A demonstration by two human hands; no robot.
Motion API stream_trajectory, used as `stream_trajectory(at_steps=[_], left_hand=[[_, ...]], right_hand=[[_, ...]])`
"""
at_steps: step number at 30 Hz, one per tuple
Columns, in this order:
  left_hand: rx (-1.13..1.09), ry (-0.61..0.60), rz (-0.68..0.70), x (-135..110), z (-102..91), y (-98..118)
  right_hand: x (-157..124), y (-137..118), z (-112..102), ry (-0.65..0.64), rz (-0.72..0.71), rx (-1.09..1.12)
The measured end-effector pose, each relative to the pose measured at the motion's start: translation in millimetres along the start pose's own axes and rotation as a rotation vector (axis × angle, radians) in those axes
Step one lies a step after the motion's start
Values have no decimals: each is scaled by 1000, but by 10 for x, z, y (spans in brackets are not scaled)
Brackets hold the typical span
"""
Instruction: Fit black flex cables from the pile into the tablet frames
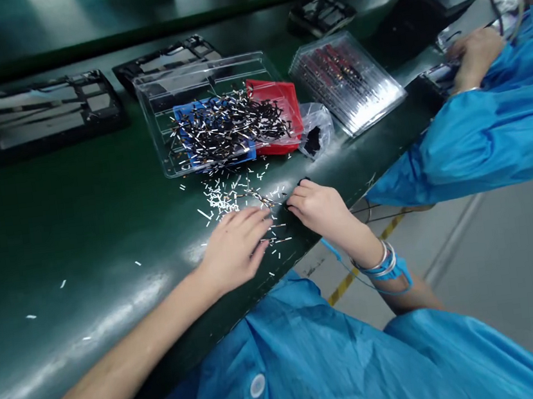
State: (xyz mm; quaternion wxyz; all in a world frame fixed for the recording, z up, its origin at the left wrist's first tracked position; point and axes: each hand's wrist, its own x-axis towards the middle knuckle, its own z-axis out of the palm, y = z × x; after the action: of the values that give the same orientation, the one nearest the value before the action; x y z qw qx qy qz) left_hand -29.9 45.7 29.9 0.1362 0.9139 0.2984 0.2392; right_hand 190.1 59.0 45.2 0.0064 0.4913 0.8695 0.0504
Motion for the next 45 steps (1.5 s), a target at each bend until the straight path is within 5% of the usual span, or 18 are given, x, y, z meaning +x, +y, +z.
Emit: stream_trajectory(at_steps=[4,11,16,20,26,30,38,45], left_hand=[[158,-170,23,-17,201,47],[261,-180,-123,47,326,-7],[73,-4,-166,38,234,10],[-419,213,-323,79,-61,60],[-1141,90,-614,16,-360,21],[-1128,203,-669,-146,-419,-21],[-1015,260,-649,-339,-562,11],[-1080,110,-710,-432,-575,-127]], right_hand=[[117,-53,-64,-111,-54,-55],[68,65,-238,-117,-36,-113],[-83,219,-510,52,-13,-155],[-53,51,-646,297,-159,-143],[264,-308,-544,562,-330,45],[442,-570,-434,675,-305,263],[494,-949,-356,637,-152,727],[542,-851,-197,601,-3,590]])
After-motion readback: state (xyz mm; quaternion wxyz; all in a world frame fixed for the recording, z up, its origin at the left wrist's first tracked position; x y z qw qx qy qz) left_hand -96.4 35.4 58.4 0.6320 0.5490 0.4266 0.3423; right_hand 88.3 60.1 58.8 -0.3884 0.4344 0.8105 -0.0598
